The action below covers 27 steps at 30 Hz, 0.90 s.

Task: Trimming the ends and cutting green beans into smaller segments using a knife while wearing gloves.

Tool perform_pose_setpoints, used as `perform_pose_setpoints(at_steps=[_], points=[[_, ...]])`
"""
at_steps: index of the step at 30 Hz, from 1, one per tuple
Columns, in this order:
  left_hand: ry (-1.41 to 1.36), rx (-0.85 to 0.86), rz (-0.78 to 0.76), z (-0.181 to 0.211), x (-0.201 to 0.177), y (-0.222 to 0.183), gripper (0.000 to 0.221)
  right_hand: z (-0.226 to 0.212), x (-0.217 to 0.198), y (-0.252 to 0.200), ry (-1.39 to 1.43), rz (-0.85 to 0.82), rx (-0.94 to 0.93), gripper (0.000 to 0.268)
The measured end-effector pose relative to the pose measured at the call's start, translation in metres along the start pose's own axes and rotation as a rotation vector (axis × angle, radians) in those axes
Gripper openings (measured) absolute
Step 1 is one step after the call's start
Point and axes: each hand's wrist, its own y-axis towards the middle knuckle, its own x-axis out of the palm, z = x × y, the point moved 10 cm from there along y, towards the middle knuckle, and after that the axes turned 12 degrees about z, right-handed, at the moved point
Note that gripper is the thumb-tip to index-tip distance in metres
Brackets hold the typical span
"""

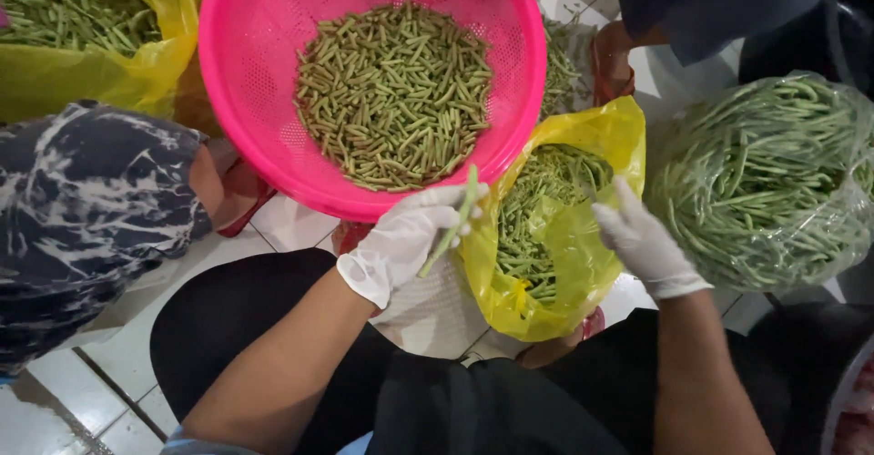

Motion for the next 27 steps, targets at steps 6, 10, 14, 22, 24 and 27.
perform_pose_setpoints(at_steps=[6, 10, 14, 22, 24, 27], points=[[0.000, 0.133, 0.081, 0.022, -0.025, 0.016, 0.046, -0.055, 0.037, -0.020, 0.449, -0.048, -0.067, 0.038], [0.079, 0.185, 0.096, 0.029, -0.019, 0.007, 0.042, -0.123, 0.075, -0.050, 0.666, -0.370, -0.067, 0.054], [0.319, 0.326, 0.109, 0.020, -0.025, 0.039, 0.041, -0.157, 0.110, -0.063, 0.809, -0.570, -0.205, 0.057], [0.784, 0.304, 0.240, 0.051, -0.058, 0.015, 0.036, -0.173, 0.125, -0.036, 0.862, -0.476, -0.223, 0.038], [0.843, 0.358, 0.287, 0.059, -0.068, 0.017, 0.041, -0.162, 0.136, -0.024, 0.868, -0.448, -0.199, 0.025], [0.861, 0.410, 0.301, 0.058, -0.070, 0.018, 0.035, -0.147, 0.160, -0.011, 0.924, -0.408, -0.099, 0.017]])
